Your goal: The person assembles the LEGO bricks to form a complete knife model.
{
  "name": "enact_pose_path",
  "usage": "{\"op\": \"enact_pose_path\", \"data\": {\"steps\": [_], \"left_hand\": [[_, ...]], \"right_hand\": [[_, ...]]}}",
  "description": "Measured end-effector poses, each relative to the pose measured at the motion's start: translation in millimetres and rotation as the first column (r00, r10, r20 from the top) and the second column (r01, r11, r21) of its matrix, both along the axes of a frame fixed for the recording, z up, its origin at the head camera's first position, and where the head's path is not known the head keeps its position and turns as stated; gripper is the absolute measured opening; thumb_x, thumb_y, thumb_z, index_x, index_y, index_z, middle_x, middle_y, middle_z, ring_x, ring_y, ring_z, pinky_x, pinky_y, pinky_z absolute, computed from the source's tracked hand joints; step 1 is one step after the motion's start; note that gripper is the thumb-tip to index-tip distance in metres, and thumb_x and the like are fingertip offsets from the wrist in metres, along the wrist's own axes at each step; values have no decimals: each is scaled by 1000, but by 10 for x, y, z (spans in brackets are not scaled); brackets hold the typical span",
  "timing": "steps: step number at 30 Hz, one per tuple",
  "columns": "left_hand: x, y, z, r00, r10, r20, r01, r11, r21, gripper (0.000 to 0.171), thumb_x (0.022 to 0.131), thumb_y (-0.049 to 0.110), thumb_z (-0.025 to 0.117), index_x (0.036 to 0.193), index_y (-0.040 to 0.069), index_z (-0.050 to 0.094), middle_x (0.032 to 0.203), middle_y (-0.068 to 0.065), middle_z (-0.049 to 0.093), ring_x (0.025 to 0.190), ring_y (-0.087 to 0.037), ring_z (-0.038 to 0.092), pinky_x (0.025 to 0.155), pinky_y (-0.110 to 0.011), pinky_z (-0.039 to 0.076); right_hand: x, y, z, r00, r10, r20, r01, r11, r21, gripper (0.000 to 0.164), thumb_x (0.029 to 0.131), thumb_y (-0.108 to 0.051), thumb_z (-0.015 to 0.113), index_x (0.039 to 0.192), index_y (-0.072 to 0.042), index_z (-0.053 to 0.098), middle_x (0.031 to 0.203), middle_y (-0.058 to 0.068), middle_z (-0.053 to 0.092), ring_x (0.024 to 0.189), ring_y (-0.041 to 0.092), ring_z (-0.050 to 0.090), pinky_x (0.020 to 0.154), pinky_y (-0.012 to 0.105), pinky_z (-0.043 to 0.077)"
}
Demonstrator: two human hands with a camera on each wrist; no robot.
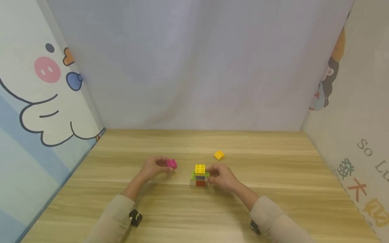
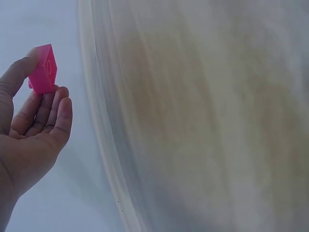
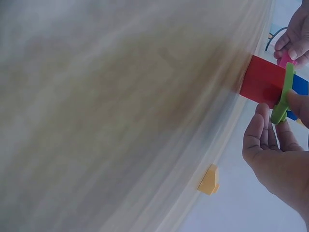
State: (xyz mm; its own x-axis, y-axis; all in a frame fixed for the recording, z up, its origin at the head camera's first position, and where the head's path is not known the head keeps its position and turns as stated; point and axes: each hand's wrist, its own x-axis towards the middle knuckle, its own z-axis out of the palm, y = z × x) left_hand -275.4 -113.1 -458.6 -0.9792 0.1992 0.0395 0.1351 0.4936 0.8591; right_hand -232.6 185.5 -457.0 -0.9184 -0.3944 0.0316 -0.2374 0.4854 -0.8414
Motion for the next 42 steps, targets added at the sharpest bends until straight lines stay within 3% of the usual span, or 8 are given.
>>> {"op": "enact_pose_path", "data": {"steps": [15,42], "left_hand": [[57,81,66,999,-46,-11,46,999,25,37,74,11,79,105,-3,66,86,-5,66,78,-18,62,70,-31,51],[96,225,70,996,-91,-21,92,991,98,38,72,8,79,104,-5,63,87,-6,64,80,-19,60,72,-31,51]], "right_hand": [[-14,21,-19,1000,-7,9,7,1000,-5,34,81,-7,70,110,8,60,100,10,62,87,23,58,76,36,50],[10,-14,-4,1000,-1,14,1,1000,-29,35,81,-7,70,110,10,59,98,11,62,86,23,58,75,36,50]]}}
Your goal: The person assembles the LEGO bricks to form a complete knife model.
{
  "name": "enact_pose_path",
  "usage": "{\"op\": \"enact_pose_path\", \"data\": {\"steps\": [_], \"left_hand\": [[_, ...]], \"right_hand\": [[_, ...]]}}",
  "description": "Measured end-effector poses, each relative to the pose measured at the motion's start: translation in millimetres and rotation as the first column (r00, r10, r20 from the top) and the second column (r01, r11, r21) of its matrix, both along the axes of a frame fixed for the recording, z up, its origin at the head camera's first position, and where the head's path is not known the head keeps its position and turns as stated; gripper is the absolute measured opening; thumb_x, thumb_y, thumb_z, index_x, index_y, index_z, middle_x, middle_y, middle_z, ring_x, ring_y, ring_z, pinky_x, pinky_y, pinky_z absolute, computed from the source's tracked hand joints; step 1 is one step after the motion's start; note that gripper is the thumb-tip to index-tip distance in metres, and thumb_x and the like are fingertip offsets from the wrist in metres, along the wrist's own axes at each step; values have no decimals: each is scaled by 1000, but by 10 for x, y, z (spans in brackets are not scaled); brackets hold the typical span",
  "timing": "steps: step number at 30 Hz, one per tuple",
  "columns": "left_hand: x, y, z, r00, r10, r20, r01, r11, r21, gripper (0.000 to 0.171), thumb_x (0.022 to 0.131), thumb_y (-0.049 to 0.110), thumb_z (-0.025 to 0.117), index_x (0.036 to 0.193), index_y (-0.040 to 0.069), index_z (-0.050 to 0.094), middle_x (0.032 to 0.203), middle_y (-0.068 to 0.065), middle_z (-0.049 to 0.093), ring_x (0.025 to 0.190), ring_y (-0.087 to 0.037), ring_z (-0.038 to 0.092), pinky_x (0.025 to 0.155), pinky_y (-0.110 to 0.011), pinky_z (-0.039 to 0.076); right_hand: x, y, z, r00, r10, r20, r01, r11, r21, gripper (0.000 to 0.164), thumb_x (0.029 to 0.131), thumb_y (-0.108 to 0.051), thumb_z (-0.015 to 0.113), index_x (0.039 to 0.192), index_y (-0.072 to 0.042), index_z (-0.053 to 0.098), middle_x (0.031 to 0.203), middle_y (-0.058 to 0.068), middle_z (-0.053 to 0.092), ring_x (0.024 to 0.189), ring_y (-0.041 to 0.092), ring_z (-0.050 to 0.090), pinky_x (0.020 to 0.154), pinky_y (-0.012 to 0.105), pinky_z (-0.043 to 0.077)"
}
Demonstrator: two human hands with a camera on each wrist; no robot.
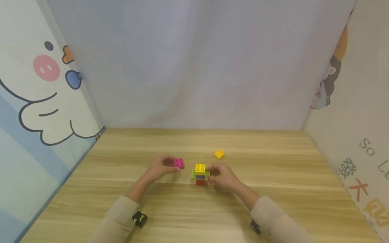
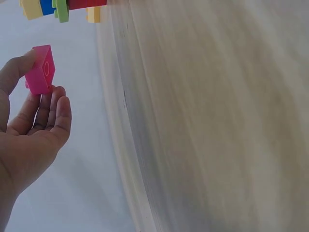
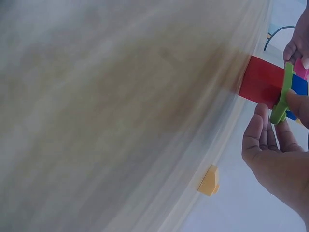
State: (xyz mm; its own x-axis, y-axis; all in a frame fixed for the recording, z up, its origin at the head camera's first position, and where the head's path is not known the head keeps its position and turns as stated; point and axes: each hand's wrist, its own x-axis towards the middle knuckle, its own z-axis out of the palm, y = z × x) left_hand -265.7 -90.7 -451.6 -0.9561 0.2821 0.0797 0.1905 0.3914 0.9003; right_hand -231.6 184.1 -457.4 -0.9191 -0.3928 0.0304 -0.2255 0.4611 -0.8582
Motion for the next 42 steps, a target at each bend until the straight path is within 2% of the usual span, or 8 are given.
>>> {"op": "enact_pose_path", "data": {"steps": [12,18,20,25,28,37,42], "left_hand": [[46,87,56,998,-47,38,44,996,77,37,74,6,77,107,-6,62,90,-8,64,82,-20,60,74,-31,51],[223,150,310,995,-91,40,87,991,101,37,75,2,74,107,-11,59,92,-13,63,84,-24,60,75,-32,51],[250,167,349,994,-97,47,91,989,120,37,75,1,73,107,-12,59,92,-13,63,84,-25,60,74,-32,51],[161,191,208,992,-95,82,82,985,152,39,75,3,75,109,-8,60,92,-10,64,85,-22,60,75,-31,51],[125,203,152,993,-98,70,86,983,160,40,75,5,77,109,-8,61,91,-10,64,84,-21,61,75,-31,51],[122,257,152,991,-123,56,112,980,163,43,77,15,77,113,-4,61,97,-10,65,88,-21,62,78,-31,51],[147,293,162,989,-139,54,127,975,182,41,80,15,74,114,-2,61,99,-10,65,89,-21,62,79,-30,50]], "right_hand": [[-32,2,-43,1000,4,-1,-4,1000,-8,35,81,-6,70,110,10,59,98,11,62,85,23,58,74,35,50],[-13,0,-28,1000,3,-4,-3,1000,-6,35,81,-6,70,109,10,59,98,11,62,86,23,58,75,35,50],[-14,-3,-24,1000,1,-5,-1,1000,-2,35,81,-6,70,110,10,59,98,11,62,86,23,58,76,35,50],[-31,-9,-36,1000,-10,-2,10,1000,11,34,81,-6,70,110,9,59,99,11,62,88,23,58,77,36,50],[-41,-13,-45,1000,-8,-5,8,1000,16,34,81,-6,69,111,9,59,100,11,62,88,24,58,77,36,50],[-39,-26,-25,1000,-9,-15,10,1000,26,32,81,-4,69,109,9,60,98,11,62,87,24,58,77,37,50],[-37,-26,-27,1000,-9,-12,9,1000,24,32,81,-4,69,109,9,60,97,11,62,86,23,59,76,36,50]]}}
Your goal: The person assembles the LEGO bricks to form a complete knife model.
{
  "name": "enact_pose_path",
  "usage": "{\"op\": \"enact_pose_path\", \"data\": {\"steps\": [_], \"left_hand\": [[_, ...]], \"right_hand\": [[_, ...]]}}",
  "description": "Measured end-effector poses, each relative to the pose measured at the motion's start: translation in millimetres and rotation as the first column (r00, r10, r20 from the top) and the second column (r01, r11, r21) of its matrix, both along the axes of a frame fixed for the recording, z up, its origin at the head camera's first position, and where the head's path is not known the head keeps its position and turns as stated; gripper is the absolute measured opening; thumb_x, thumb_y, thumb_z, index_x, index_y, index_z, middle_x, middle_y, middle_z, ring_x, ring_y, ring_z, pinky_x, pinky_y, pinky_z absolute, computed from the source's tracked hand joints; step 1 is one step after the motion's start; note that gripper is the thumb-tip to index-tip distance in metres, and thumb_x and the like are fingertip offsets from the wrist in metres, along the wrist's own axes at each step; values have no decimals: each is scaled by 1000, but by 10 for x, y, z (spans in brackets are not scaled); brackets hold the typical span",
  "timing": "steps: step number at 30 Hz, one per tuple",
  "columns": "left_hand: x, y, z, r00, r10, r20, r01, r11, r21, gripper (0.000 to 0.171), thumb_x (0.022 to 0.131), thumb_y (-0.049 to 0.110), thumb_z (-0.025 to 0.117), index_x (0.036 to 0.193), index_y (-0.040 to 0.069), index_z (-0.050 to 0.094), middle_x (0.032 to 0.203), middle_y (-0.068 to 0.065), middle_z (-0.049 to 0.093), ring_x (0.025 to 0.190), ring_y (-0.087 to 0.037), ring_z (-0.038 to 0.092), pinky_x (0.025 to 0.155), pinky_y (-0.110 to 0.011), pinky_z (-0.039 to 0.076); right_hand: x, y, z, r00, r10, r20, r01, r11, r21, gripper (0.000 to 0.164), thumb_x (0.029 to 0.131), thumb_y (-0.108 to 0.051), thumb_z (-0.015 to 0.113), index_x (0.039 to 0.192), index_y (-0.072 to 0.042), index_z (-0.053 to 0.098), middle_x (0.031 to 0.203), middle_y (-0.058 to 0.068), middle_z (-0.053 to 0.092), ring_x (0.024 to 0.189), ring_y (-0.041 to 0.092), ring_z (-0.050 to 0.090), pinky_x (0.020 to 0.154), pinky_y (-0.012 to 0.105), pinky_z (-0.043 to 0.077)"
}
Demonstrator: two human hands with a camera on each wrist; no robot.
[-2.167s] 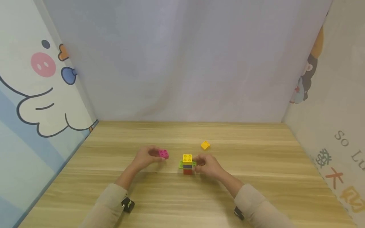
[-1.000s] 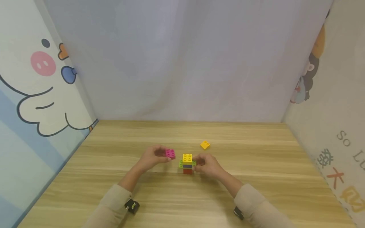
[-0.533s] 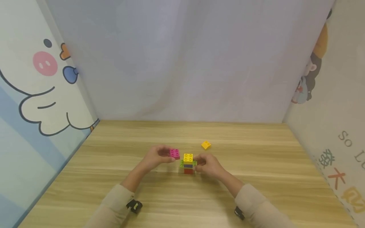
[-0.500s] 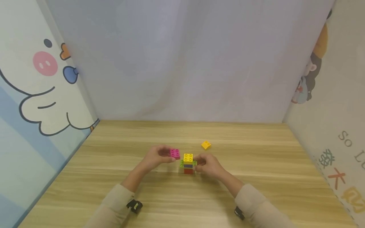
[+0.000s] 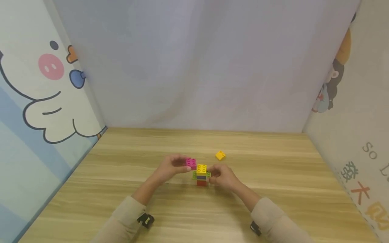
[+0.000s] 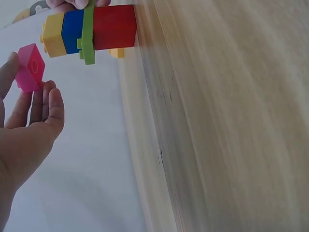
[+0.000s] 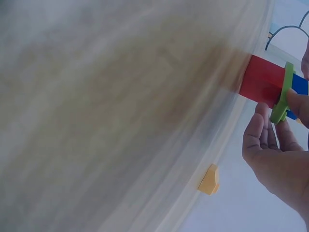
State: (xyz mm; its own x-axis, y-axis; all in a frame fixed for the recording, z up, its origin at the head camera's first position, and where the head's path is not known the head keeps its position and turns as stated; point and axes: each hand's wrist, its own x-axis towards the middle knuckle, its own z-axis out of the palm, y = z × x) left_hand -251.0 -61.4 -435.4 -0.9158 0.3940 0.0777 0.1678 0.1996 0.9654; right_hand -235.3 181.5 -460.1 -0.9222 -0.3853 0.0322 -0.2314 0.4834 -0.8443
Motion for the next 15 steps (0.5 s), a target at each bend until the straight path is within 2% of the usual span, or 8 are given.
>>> {"op": "enact_pose_path", "data": {"steps": [8,15], "left_hand": [[22,86,15,999,-15,-43,15,1000,4,39,83,13,71,117,-2,59,105,-12,64,93,-22,60,81,-30,49],[188,167,289,998,-35,-53,36,999,16,38,85,5,66,120,-6,56,107,-17,62,96,-27,59,82,-30,49]], "right_hand": [[30,6,4,1000,14,12,-14,1000,-16,34,83,-8,69,111,10,59,98,11,62,87,24,58,76,37,50],[14,18,0,1000,-1,25,1,1000,-23,36,83,-7,68,113,9,59,101,12,62,88,23,58,77,36,50]]}}
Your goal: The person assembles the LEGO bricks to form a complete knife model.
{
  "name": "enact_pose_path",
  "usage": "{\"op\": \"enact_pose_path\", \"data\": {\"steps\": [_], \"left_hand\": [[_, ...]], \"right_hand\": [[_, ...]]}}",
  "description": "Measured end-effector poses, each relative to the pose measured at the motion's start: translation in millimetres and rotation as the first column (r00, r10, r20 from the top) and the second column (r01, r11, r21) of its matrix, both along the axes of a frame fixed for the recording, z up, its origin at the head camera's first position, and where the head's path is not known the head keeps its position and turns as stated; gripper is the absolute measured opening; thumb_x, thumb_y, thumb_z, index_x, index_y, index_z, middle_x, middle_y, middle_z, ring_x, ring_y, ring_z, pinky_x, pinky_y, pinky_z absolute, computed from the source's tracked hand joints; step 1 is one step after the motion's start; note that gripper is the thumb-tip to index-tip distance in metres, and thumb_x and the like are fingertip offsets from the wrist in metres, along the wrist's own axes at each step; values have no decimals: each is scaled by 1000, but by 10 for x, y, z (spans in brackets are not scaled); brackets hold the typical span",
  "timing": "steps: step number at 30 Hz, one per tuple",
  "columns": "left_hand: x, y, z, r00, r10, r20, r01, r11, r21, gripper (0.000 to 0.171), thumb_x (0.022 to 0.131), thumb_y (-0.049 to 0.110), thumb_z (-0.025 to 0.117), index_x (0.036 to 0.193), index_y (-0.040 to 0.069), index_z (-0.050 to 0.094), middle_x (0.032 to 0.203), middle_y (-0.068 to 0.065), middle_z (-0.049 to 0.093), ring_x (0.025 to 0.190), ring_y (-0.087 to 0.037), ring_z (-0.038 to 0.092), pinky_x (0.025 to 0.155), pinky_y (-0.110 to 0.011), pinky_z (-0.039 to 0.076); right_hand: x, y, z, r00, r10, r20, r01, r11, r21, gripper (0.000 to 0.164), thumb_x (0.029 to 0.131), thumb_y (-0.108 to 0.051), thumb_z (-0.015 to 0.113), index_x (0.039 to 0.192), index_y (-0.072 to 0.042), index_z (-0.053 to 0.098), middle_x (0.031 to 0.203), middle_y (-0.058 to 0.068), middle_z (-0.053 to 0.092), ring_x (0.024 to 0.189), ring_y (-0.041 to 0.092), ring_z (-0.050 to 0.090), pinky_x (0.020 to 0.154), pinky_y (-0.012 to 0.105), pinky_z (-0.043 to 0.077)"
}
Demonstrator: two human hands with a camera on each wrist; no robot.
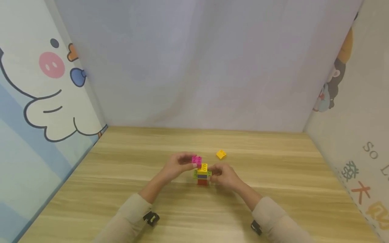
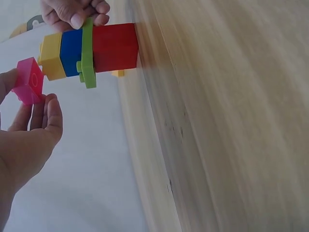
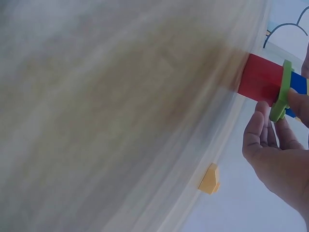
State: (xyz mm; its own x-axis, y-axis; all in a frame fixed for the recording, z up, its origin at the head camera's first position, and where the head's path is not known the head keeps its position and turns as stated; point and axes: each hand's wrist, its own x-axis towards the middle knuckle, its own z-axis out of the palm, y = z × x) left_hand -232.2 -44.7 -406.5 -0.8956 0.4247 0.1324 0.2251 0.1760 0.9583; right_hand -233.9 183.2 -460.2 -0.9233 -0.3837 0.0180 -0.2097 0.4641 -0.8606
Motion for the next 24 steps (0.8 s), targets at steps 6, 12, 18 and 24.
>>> {"op": "enact_pose_path", "data": {"steps": [6,12,18,24], "left_hand": [[19,71,27,1000,3,11,-4,1000,11,36,85,4,65,119,-5,57,106,-16,62,97,-28,58,83,-31,48],[33,130,4,1000,22,14,-22,1000,22,35,86,7,66,118,-5,58,105,-15,63,97,-26,59,83,-32,48],[50,183,-16,1000,17,22,-18,999,36,34,87,7,65,117,-6,58,105,-15,62,98,-26,59,83,-32,48],[62,209,-39,999,18,30,-19,999,32,34,87,8,65,118,-5,58,108,-13,62,98,-25,58,83,-31,48]], "right_hand": [[1,11,26,1000,27,-9,-27,999,-27,36,84,-5,67,114,11,56,99,13,61,87,25,58,75,37,50],[6,13,18,1000,24,-9,-25,999,-43,35,84,-5,68,112,11,56,98,12,60,90,27,58,78,39,50],[8,15,9,1000,5,-5,-5,999,-34,34,83,-7,69,110,9,58,100,12,62,90,25,59,78,36,50],[9,12,17,1000,-2,-8,2,1000,-27,33,82,-8,69,109,8,59,97,10,62,89,24,59,78,36,50]]}}
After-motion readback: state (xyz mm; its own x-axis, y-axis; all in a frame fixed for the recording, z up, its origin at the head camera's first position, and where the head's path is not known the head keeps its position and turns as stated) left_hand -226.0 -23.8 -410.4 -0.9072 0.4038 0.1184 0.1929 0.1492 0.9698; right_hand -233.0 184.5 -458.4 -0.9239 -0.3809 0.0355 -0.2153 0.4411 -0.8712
